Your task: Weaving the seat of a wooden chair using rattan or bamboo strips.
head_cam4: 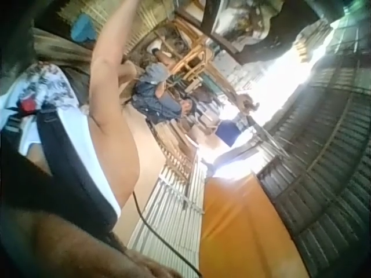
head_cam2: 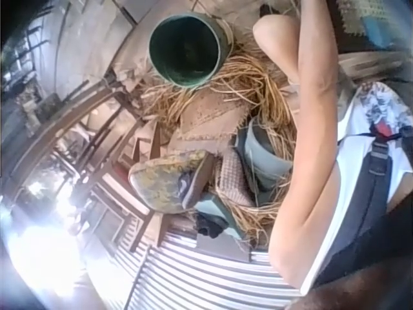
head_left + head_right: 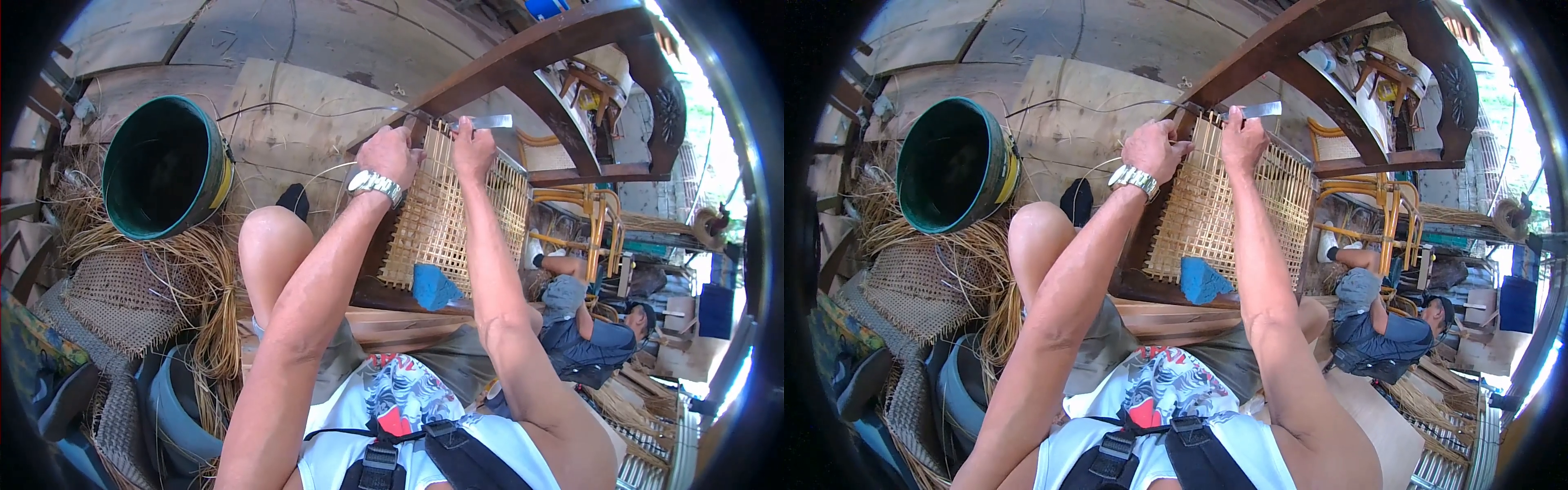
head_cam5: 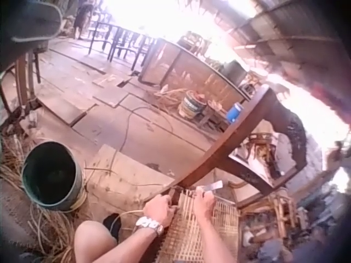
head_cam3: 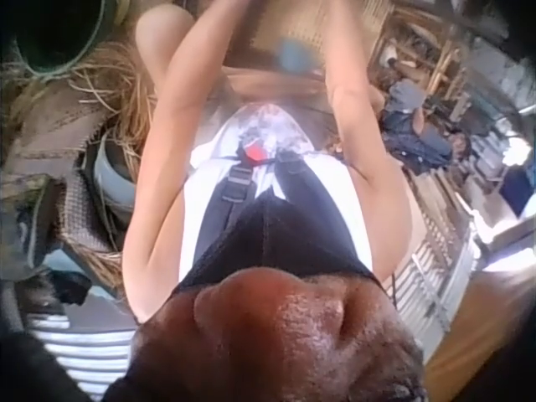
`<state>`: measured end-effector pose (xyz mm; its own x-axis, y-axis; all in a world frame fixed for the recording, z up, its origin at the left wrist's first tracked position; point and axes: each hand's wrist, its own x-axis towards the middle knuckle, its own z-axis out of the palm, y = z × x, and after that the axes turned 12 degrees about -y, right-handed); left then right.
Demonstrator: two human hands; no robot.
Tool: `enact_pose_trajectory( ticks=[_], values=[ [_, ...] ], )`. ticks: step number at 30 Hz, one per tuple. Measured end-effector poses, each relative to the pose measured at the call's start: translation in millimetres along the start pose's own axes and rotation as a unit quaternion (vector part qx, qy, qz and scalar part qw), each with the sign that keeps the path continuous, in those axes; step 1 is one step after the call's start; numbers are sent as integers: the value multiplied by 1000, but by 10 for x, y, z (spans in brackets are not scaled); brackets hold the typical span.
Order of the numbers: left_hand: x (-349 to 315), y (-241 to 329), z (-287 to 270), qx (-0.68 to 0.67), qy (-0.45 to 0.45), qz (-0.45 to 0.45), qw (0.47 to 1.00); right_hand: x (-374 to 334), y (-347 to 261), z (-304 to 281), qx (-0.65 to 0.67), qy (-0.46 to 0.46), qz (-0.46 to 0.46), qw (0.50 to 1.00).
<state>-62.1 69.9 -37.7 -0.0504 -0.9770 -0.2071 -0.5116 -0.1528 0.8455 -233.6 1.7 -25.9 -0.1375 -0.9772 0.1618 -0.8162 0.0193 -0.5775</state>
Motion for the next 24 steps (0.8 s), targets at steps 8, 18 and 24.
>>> enact_pose_trajectory(
  ticks=[8, 18, 24],
  values=[
    [-4, -9, 4, 10, 4, -1, 1000, -43, 34, -112, -2, -56, -249, 967],
    [3, -30, -19, 3, 4, -6, 1000, -78, -65, 86, 69, 23, 69, 995],
    [24, 32, 48, 6, 14, 8, 1000, 98, 204, 166, 252, 31, 133, 958]
  ],
)
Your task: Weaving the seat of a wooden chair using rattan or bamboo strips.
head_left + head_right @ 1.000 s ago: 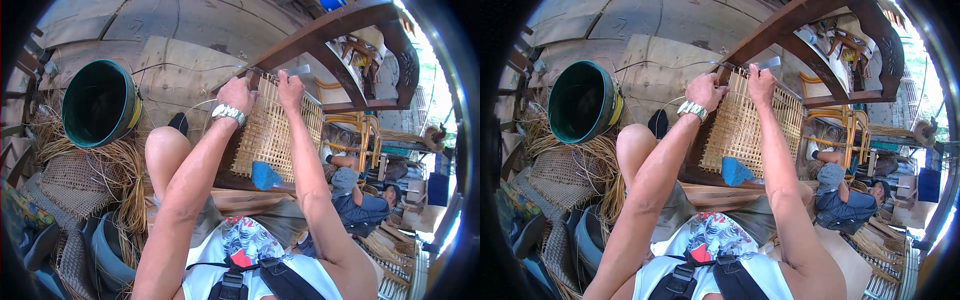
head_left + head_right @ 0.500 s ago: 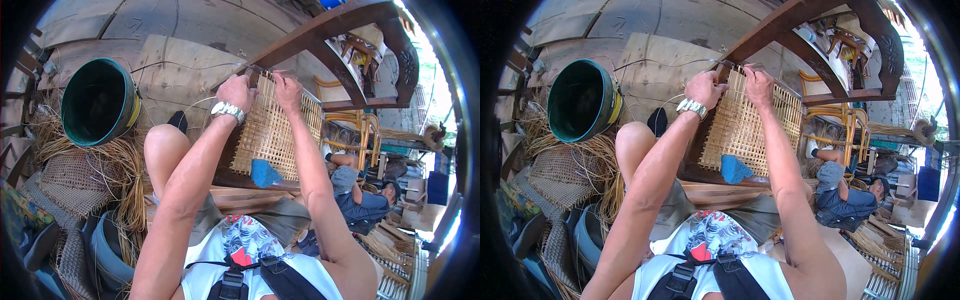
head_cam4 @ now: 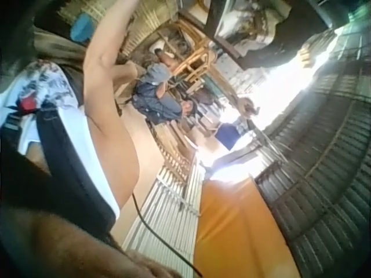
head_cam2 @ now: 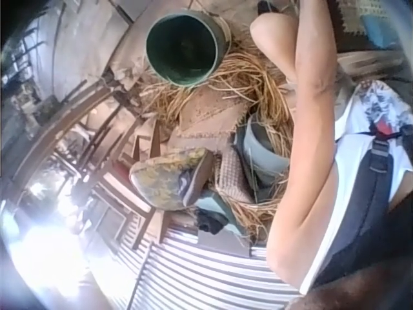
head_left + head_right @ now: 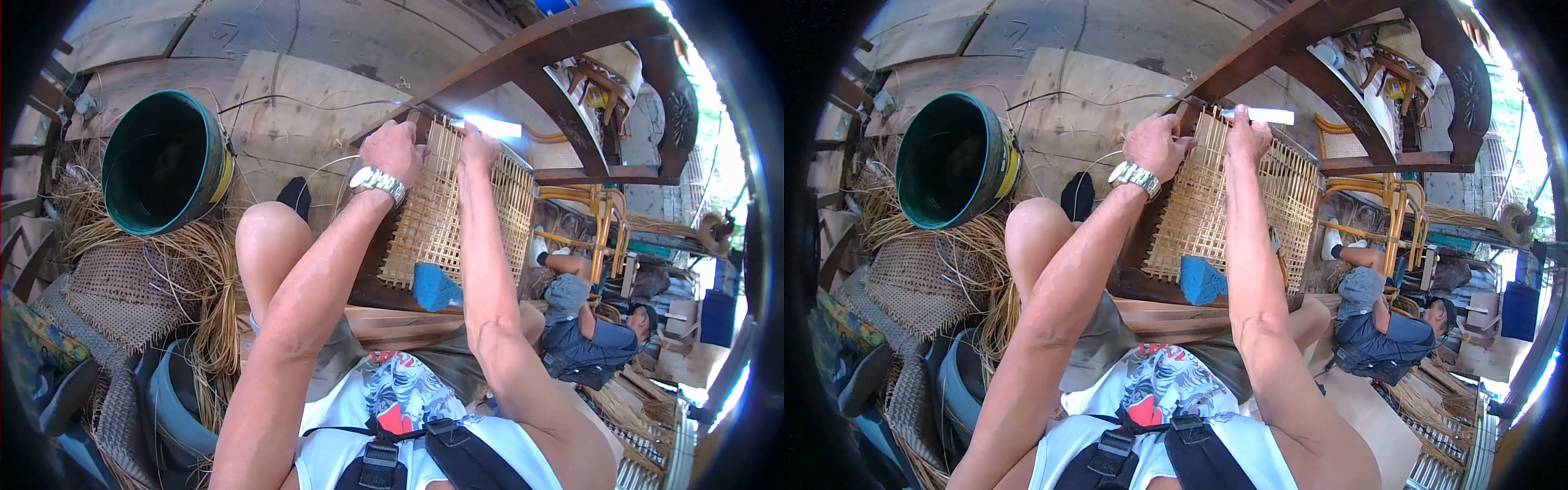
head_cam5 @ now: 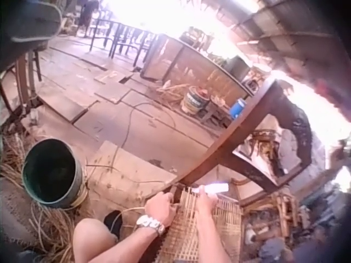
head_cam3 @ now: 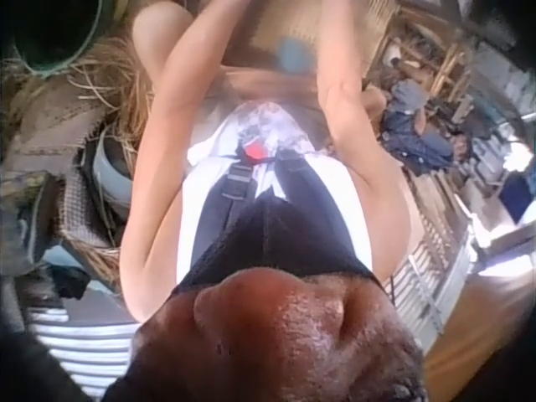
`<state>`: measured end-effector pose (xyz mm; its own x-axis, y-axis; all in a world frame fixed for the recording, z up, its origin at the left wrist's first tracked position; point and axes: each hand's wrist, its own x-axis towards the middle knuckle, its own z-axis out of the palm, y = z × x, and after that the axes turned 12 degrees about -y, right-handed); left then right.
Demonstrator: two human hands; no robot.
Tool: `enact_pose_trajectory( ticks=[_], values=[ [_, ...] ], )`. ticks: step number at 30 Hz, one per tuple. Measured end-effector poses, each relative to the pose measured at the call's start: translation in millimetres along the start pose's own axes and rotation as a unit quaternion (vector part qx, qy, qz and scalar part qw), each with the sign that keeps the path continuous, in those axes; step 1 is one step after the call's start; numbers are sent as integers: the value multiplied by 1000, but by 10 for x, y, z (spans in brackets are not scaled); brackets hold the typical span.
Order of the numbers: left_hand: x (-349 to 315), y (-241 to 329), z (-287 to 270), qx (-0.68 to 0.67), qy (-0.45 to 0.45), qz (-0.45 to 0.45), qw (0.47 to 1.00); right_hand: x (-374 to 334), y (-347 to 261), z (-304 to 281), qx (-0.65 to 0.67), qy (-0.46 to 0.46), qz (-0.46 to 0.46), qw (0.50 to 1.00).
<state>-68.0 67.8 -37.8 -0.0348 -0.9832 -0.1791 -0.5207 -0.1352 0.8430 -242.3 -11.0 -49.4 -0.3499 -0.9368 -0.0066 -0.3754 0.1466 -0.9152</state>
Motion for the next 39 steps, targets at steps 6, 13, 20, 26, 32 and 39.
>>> enact_pose_trajectory(
  ticks=[6, 13, 20, 26, 32, 39],
  values=[
    [4, -53, 39, 25, 27, 15, 999, -119, -211, 62, -197, -8, -55, 979],
    [16, -82, -37, 22, 7, -4, 1000, -76, -245, -113, -293, -66, -74, 951],
    [1, 0, -80, 16, -25, -10, 1000, -106, -183, -256, -138, -67, -89, 984],
    [25, -59, -2, 19, 5, 9, 1000, -69, -210, -122, -181, -98, -69, 976],
    [14, -85, -21, 18, -1, -4, 1000, -264, -462, -14, -232, -76, -68, 967],
    [44, -72, 0, 17, -4, 9, 1000, -232, -368, -95, -272, -47, -146, 950]
  ],
)
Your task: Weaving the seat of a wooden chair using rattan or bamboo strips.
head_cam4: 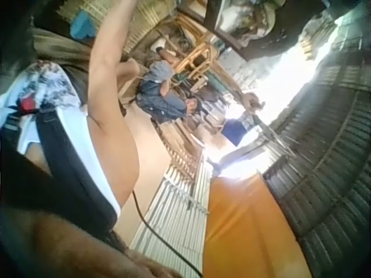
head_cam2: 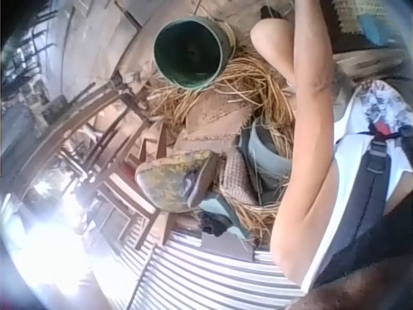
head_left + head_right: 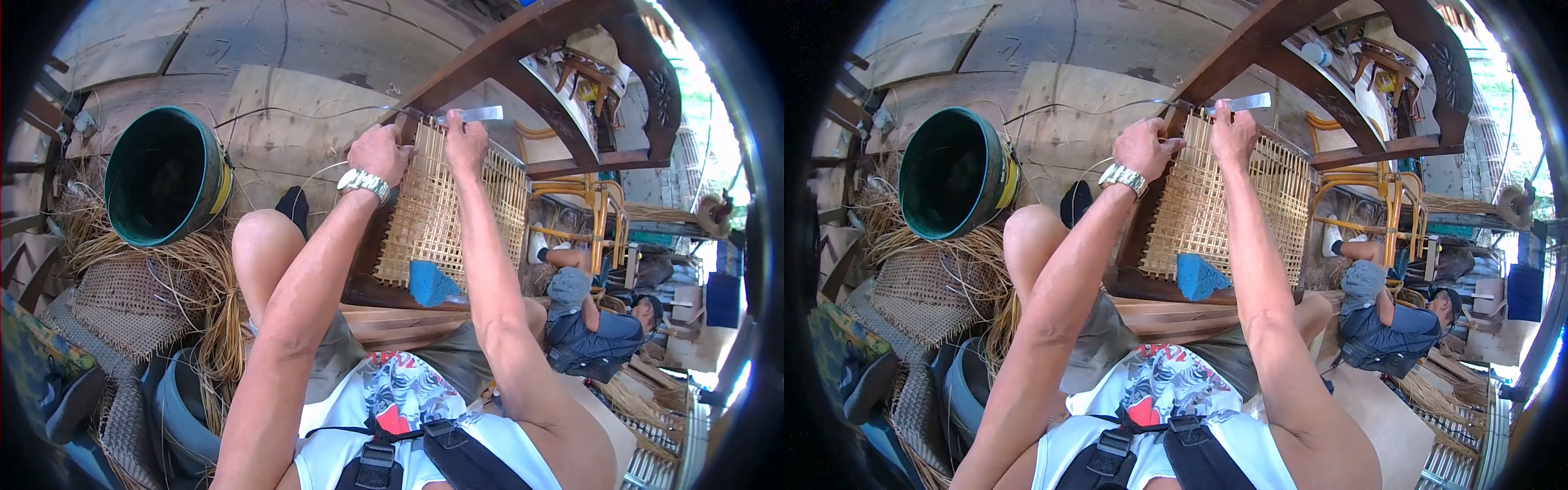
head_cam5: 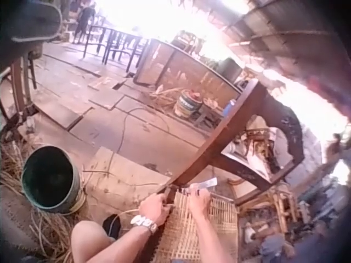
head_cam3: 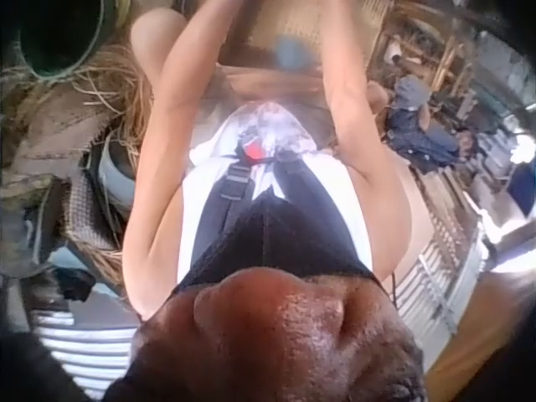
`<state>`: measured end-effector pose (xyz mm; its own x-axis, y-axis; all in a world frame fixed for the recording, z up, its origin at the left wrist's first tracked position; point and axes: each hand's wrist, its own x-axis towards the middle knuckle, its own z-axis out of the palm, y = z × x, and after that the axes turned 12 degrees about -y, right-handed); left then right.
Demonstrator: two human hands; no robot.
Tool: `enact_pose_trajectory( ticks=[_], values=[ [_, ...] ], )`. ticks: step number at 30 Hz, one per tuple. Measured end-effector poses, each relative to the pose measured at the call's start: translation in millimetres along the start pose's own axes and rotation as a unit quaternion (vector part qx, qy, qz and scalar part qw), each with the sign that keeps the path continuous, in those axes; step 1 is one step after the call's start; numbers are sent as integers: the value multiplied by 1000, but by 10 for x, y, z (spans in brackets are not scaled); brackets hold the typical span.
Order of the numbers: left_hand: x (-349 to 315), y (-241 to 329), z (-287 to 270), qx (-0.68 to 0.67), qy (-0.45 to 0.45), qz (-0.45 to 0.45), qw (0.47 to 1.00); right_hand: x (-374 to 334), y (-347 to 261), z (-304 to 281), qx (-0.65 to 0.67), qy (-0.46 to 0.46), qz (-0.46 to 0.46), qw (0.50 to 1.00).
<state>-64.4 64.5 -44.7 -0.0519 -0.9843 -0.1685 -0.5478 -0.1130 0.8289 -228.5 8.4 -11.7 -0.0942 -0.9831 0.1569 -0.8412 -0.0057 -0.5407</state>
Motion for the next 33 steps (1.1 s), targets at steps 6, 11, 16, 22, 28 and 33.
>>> enact_pose_trajectory(
  ticks=[6, 11, 16, 22, 28, 33],
  values=[
    [-39, -24, -56, 6, 8, 3, 1000, -101, 348, -707, 150, -87, 9, 985],
    [-12, 30, -175, 61, -28, -4, 998, -563, 1254, -1480, 8, -38, 29, 999],
    [-50, 54, -500, 183, -37, -19, 982, -1130, 890, -1606, -114, -212, 106, 965],
    [-152, 99, -774, 128, 47, -8, 991, -1316, 882, -902, -34, -211, -140, 967],
    [-227, 412, -409, -160, 70, 80, 981, -953, 95, -649, 23, -231, -268, 935],
    [-235, 445, -291, 92, 94, 176, 976, -730, -147, -313, 128, -183, -295, 929]
  ],
)
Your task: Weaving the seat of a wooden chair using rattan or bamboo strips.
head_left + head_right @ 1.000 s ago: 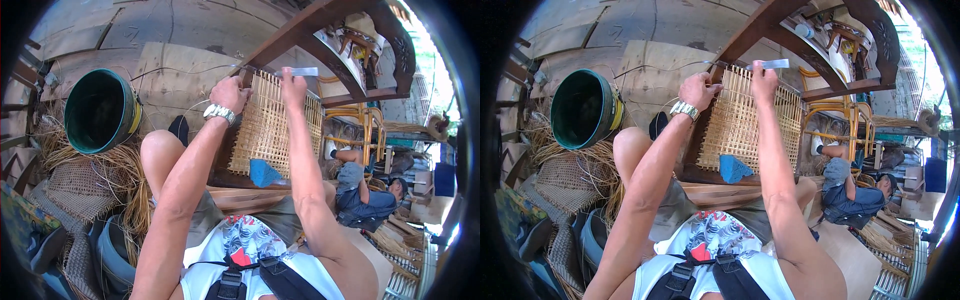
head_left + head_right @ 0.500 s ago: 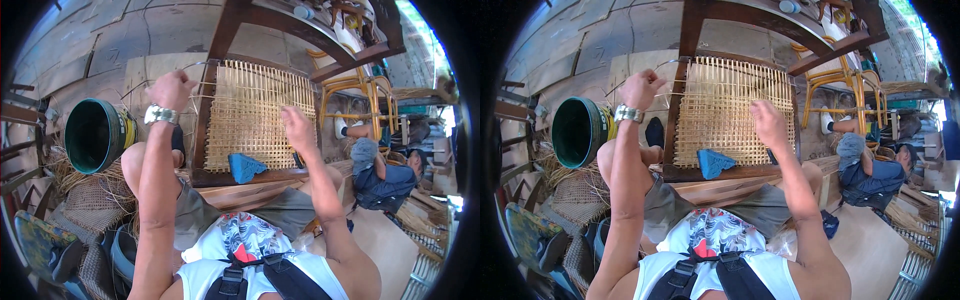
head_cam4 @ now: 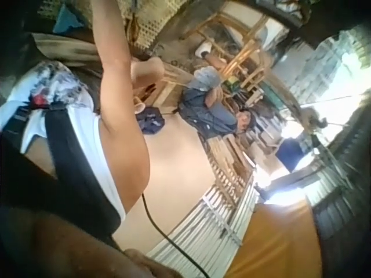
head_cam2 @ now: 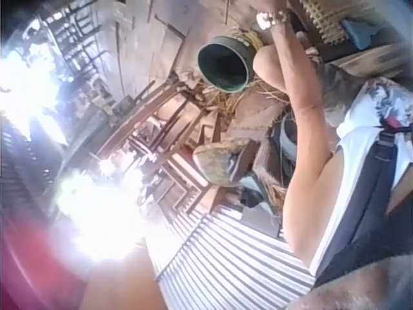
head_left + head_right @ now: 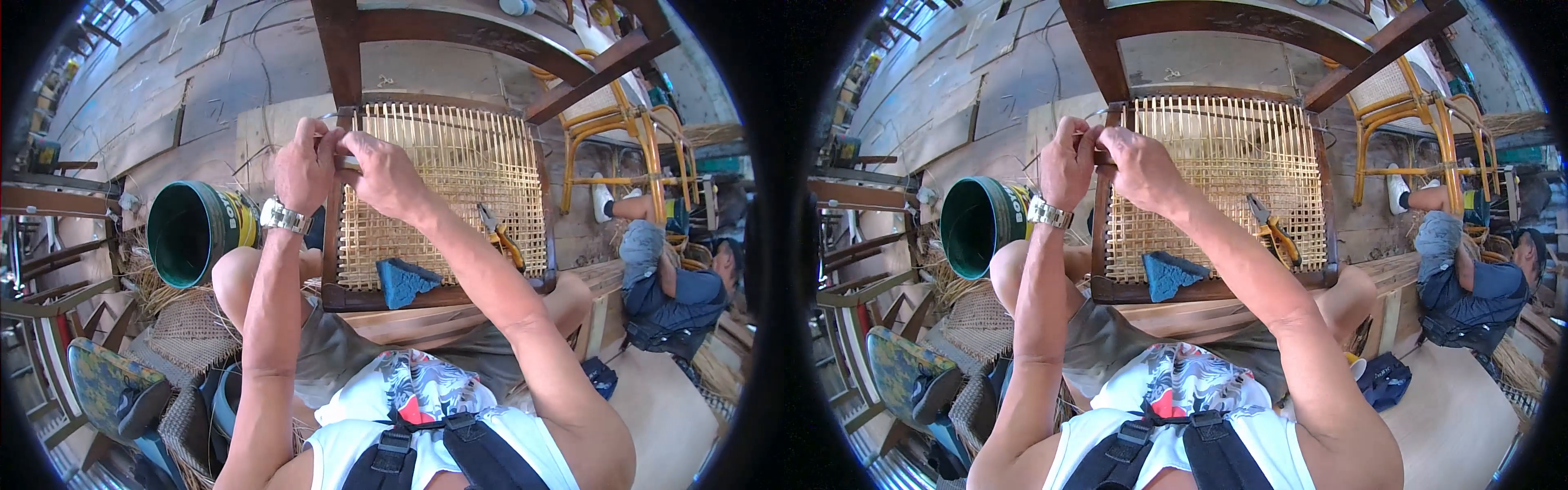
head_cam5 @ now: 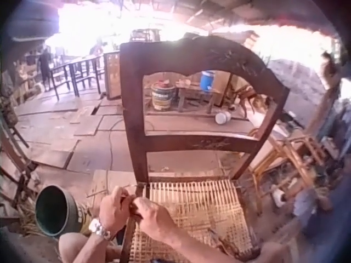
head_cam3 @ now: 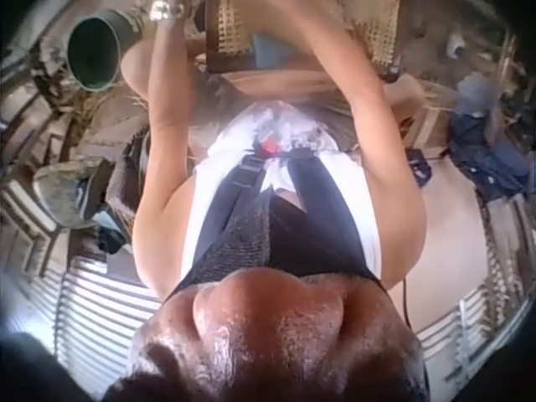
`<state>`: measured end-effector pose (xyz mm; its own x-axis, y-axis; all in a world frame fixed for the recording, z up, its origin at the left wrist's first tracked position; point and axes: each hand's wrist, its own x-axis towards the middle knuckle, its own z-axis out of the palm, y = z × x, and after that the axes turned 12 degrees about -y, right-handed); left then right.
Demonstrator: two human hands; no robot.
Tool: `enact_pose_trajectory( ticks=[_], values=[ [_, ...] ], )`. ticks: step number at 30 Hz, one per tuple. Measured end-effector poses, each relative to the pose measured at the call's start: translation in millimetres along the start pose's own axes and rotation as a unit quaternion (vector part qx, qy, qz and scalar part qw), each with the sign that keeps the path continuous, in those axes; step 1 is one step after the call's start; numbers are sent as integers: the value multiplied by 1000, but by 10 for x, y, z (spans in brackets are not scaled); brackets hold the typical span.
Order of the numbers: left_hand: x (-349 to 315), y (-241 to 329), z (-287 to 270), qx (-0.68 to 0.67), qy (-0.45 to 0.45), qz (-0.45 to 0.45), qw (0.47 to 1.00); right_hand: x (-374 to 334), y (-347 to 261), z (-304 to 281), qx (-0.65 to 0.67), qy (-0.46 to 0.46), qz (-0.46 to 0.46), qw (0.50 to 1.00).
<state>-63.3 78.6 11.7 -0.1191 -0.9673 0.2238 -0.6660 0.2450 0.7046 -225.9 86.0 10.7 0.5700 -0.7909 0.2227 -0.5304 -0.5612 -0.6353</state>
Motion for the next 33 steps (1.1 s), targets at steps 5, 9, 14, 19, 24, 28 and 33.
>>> enact_pose_trajectory(
  ticks=[5, 9, 14, 19, 24, 28, 33],
  values=[
    [-48, -147, -148, -137, -36, -45, 989, 95, -73, -528, 160, -107, 58, 980],
    [-14, -204, -152, -291, -19, 12, 956, 198, 572, -582, 458, -190, 91, 863],
    [7, -155, -97, -283, -12, 16, 959, 252, 699, -425, 349, -191, 98, 912],
    [-19, -364, -178, -187, 6, -77, 979, -1, 779, -643, 508, 97, 152, 842],
    [-141, -264, -105, -141, -163, -76, 974, -214, 780, -642, 596, 155, 147, 774],
    [-192, -207, -58, -113, -203, -95, 968, -214, 777, -671, 562, 155, 113, 805],
    [-88, -207, -13, 54, -168, -69, 982, -206, 738, -616, 387, 76, 159, 905]
  ],
)
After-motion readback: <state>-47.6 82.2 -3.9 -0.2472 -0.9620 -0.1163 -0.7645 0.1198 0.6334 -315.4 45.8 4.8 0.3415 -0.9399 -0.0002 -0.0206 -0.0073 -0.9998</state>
